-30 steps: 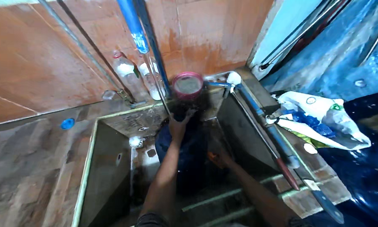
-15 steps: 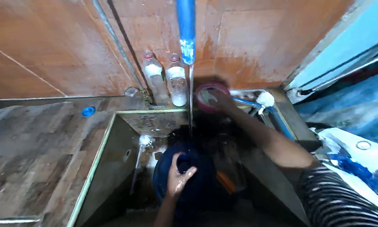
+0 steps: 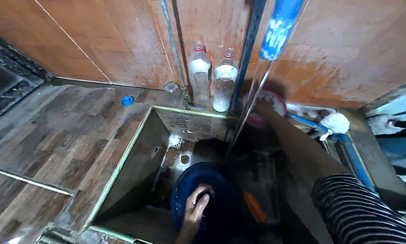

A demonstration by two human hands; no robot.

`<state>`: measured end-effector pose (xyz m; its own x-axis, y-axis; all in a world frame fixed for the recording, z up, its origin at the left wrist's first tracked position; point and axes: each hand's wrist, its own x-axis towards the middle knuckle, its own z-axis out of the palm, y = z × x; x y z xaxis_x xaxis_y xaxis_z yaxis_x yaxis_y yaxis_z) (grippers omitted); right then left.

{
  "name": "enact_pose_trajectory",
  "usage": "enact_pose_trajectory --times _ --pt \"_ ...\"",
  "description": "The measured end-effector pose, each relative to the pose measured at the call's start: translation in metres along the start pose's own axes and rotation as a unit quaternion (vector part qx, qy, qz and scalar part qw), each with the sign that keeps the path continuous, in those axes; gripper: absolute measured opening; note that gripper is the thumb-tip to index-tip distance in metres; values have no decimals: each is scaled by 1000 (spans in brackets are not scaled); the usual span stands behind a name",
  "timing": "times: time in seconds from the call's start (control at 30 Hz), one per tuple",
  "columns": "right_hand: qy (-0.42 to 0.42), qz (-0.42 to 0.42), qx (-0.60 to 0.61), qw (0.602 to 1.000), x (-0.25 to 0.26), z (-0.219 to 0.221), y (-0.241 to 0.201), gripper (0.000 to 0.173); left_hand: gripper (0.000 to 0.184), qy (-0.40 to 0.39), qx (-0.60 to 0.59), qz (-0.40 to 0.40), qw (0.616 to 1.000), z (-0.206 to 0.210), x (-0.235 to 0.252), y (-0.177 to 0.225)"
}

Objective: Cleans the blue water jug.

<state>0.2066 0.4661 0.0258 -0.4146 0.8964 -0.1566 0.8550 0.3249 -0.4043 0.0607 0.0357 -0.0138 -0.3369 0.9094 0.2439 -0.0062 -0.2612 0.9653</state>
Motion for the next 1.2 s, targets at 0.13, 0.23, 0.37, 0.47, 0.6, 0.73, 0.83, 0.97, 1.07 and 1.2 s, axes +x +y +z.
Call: enact_pose_trajectory --times 0.13,0.23,0.37,0.47,0.6,0.73,0.83,0.97,1.07,1.2 --pt "21 4 165 986 -45 -36 -18 41 40 4 7 -30 1000 0 5 7" --pt "-36 -8 247 968 -127 -53 -55 36 48 9 7 -84 996 -1 18 18" --pt "-186 -1 299 936 -243 -17 -116 34 65 34 31 -166 985 -4 39 38" --pt "-107 -128 220 961 -296 31 -156 49 52 103 88 -241 961 -5 45 52" --pt "143 -345 83 924 -317 117 -166 39 44 146 69 -266 950 -14 40 44" --pt "235 -421 40 875 -319 119 -162 30 55 136 -6 -276 951 -9 40 46" --pt "181 -409 -19 894 -314 114 -173 29 51 145 -50 -295 943 -11 39 50" --pt "-27 -222 -39 974 -312 71 -211 31 69 197 -79 -332 919 -18 42 55" --pt "27 -58 182 981 -304 57 -197 43 68 152 83 -270 947 -11 41 72" --pt "17 -169 126 977 -345 126 -118 49 54 -1 356 -213 910 14 40 81"
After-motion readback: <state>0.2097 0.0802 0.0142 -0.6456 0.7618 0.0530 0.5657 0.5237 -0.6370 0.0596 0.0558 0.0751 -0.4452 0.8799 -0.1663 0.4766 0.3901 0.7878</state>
